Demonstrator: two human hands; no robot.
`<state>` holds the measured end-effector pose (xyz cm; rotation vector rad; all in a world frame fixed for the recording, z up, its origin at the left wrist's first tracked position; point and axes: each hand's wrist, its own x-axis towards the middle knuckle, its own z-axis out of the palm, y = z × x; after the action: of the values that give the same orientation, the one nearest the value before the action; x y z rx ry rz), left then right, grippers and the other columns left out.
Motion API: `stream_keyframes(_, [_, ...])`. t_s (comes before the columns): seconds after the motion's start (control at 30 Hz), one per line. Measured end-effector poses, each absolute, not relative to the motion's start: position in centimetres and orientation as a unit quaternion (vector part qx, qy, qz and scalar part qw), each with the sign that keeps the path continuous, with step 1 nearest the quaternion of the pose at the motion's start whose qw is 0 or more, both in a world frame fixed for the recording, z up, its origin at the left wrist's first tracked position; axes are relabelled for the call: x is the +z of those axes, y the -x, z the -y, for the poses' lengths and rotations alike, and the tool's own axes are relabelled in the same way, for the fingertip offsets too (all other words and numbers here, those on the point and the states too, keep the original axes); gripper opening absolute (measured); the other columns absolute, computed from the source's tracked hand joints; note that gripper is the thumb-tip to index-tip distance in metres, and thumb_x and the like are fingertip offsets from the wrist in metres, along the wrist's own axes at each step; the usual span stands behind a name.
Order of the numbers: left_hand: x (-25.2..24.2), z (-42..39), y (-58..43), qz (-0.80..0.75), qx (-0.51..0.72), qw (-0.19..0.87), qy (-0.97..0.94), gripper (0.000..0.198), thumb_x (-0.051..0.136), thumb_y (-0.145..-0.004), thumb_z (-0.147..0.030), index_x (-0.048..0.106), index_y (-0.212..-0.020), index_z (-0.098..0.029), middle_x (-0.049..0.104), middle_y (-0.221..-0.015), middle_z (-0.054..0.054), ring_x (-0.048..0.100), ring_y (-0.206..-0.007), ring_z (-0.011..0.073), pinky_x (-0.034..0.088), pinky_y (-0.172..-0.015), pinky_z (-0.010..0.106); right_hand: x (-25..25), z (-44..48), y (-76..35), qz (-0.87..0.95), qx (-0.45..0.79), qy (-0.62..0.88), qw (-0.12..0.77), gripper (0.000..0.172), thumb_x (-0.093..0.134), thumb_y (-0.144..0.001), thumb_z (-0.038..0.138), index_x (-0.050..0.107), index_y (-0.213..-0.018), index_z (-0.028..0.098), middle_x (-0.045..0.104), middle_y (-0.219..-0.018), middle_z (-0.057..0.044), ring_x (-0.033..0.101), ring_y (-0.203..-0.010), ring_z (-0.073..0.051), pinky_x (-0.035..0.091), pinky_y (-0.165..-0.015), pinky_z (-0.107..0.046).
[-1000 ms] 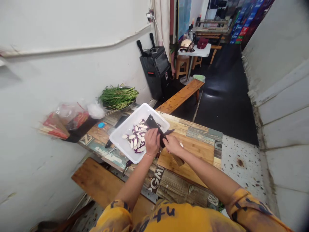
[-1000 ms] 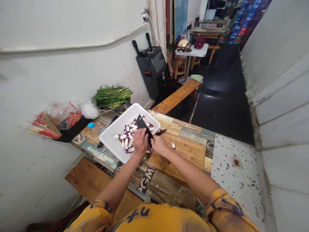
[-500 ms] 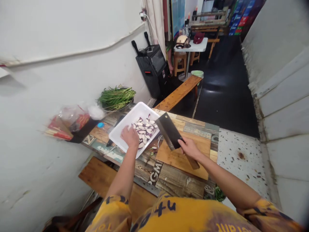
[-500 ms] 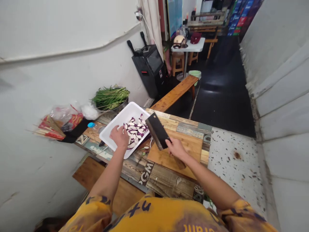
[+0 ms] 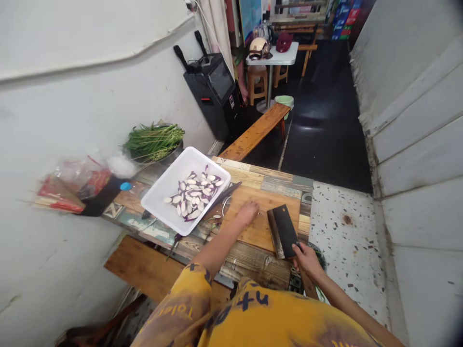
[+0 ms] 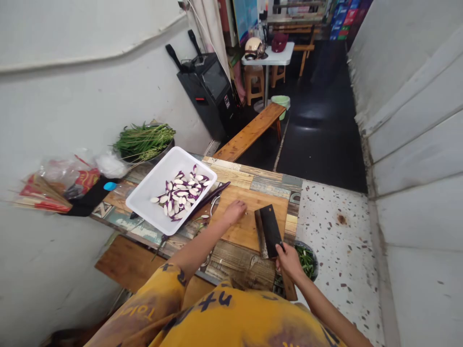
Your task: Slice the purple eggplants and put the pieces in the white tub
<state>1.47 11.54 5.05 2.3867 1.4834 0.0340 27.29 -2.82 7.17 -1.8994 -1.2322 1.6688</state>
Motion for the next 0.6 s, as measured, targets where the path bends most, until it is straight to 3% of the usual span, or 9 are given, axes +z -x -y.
stream_keyframes(0.1, [5.0, -12.0, -1.7, -0.542, 0.004, 0.147, -0.827, 0.023, 0.041, -0.086, -0.013, 0.063, -0.082, -0.01, 0.061, -0.085, 0.014, 0.056, -0.084, 0.0207, 0.044, -0.079, 0.033, 6.6, 2.9, -27.8, 0.425, 0.587, 0.67, 0.161, 0.032, 0.035, -0.082, 0.052, 0.044, -0.076, 0.021, 0.048, -0.038, 0.004, 0.046, -0.033, -0.014, 0.037, -0.039, -0.024])
stream_keyframes(0.17, [6.0, -12.1, -0.9, -0.559, 0.012, 0.131, -0.819, 0.026, 0.038, -0.087, -0.014, 0.064, -0.088, -0.01, 0.061, -0.084, 0.013, 0.056, -0.084, 0.0207, 0.044, -0.078, 0.033, 6.1, 2.7, -28.1, 0.427, 0.588, 0.669, 0.157, 0.031, 0.035, -0.082, 0.051, 0.044, -0.076, 0.022, 0.047, -0.038, 0.004, 0.045, -0.032, -0.014, 0.037, -0.039, -0.024])
stream_keyframes(0.37, [13.2, -11.6, 5.9, -0.69, 0.204, -0.07, -0.691, 0.039, 0.037, -0.086, -0.014, 0.052, -0.122, -0.013, 0.056, -0.113, 0.018, 0.049, -0.107, 0.0286, 0.038, -0.092, 0.045, 4.4, 2.2, -28.9, 0.447, 0.586, 0.663, 0.13, 0.034, 0.032, -0.083, 0.052, 0.045, -0.078, 0.021, 0.049, -0.038, 0.004, 0.047, -0.033, -0.014, 0.037, -0.038, -0.024])
stream_keyframes(0.43, [14.5, -11.0, 7.4, -0.737, 0.232, -0.121, -0.623, 0.048, 0.039, -0.082, -0.011, 0.045, -0.13, -0.01, 0.047, -0.126, 0.022, 0.042, -0.117, 0.0333, 0.033, -0.096, 0.052, 4.0, 2.2, -29.0, 0.452, 0.581, 0.665, 0.129, 0.034, 0.032, -0.083, 0.052, 0.045, -0.077, 0.021, 0.049, -0.039, 0.003, 0.048, -0.033, -0.014, 0.038, -0.039, -0.024])
stream_keyframes(0.5, [13.7, -10.3, 7.7, -0.703, 0.223, -0.087, -0.669, 0.051, 0.039, -0.081, -0.01, 0.042, -0.132, -0.011, 0.044, -0.131, 0.02, 0.04, -0.121, 0.0318, 0.032, -0.099, 0.05, 3.8, 2.2, -29.0, 0.453, 0.581, 0.664, 0.128, 0.034, 0.032, -0.083, 0.051, 0.046, -0.077, 0.021, 0.05, -0.039, 0.003, 0.049, -0.033, -0.015, 0.039, -0.039, -0.024])
stream_keyframes(0.6, [9.6, -9.4, 7.0, -0.605, 0.159, 0.035, -0.779, 0.047, 0.037, -0.082, -0.009, 0.048, -0.127, -0.015, 0.055, -0.119, 0.014, 0.05, -0.113, 0.0248, 0.038, -0.098, 0.04, 3.8, 2.3, -28.8, 0.446, 0.58, 0.669, 0.129, 0.032, 0.033, -0.084, 0.049, 0.047, -0.078, 0.021, 0.049, -0.038, 0.003, 0.049, -0.034, -0.015, 0.039, -0.038, -0.024])
